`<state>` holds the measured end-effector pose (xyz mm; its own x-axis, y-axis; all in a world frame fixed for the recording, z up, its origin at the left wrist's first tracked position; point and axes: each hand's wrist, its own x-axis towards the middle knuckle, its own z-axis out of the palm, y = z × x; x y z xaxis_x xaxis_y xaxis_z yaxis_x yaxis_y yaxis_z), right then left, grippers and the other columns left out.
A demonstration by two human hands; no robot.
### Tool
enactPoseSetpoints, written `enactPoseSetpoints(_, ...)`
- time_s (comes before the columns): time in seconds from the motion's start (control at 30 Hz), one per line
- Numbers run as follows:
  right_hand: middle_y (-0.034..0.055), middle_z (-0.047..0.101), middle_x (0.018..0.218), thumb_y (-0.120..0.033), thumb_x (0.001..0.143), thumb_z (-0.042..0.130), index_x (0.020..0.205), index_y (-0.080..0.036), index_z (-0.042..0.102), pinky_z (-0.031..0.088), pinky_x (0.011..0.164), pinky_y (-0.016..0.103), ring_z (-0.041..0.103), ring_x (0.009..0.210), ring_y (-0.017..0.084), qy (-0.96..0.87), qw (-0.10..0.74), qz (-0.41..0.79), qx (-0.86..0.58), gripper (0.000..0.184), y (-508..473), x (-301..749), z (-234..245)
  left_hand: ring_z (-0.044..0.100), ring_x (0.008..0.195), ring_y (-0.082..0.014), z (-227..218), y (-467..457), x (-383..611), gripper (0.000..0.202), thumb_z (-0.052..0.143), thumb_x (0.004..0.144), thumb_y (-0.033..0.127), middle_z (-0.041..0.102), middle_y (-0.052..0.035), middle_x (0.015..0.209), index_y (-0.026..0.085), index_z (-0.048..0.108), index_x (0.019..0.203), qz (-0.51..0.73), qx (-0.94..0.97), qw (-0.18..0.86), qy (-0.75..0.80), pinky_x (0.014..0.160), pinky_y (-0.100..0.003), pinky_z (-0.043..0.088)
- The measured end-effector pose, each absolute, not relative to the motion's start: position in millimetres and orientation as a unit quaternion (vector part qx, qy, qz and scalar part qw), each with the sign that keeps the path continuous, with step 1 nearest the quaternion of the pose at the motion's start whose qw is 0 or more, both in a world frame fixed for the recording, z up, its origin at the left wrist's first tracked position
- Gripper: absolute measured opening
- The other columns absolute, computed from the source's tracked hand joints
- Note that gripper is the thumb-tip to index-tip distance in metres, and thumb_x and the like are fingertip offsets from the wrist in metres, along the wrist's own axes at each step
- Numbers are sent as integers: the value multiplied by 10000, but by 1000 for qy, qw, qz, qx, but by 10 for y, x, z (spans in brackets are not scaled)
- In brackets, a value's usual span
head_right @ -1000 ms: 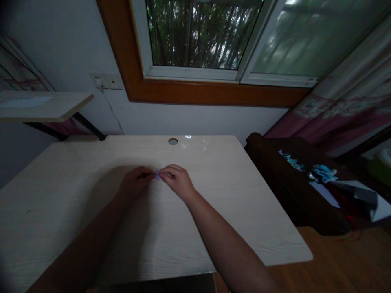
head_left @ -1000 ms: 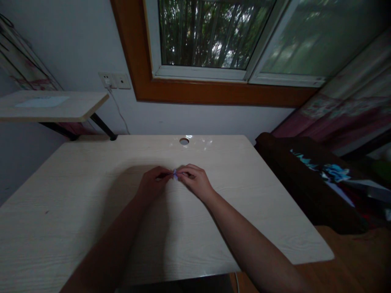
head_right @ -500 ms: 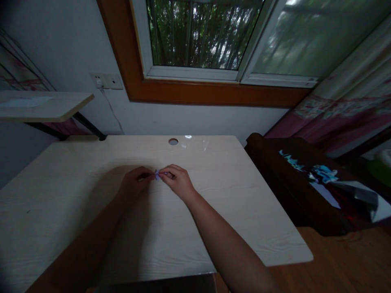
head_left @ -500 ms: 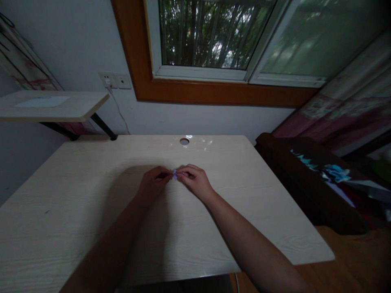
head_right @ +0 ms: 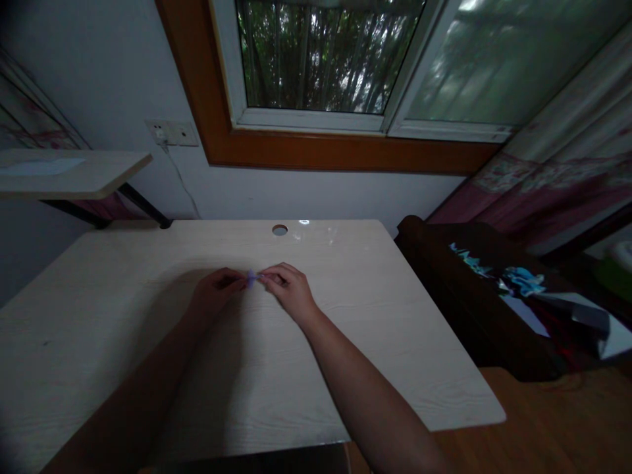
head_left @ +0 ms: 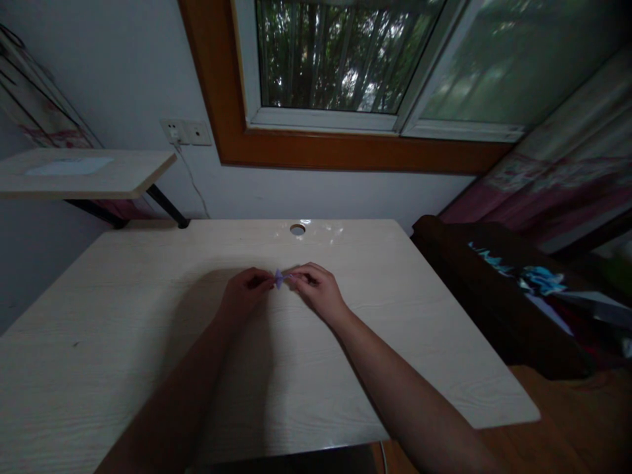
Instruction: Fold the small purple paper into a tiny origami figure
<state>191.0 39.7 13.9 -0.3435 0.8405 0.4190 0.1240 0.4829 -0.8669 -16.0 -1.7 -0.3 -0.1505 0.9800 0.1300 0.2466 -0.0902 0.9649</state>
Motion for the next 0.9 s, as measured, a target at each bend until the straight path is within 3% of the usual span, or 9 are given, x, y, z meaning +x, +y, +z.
enactPoseSetpoints(0.23,25,653,846,-343,943,589,996,-244,751,504,677,273,624,683,125,-718,454,426,-311,197,415,1919,106,700,752,-176,15,-24,-152,257,774,718,418,745,-32,803,193,718,828,512,525,374,567,751,-291,554)
enactPoseSetpoints(0.57,18,622,801,-327,913,632,901,-215,723,477,630,254,595,653,123,-724,457,391,-338,145,389,1910,132,699,722,-175,42,-35,-127,238,774,716,402,748,-37,771,188,721,805,512,528,380,561,714,-288,559)
enactPoseSetpoints(0.9,30,641,843,-340,916,632,961,-230,732,479,638,260,600,690,133,-739,467,364,-322,156,385,1907,132,687,731,-164,0,-33,-147,200,749,755,383,735,-28,792,202,710,828,511,552,342,563,710,-272,551)
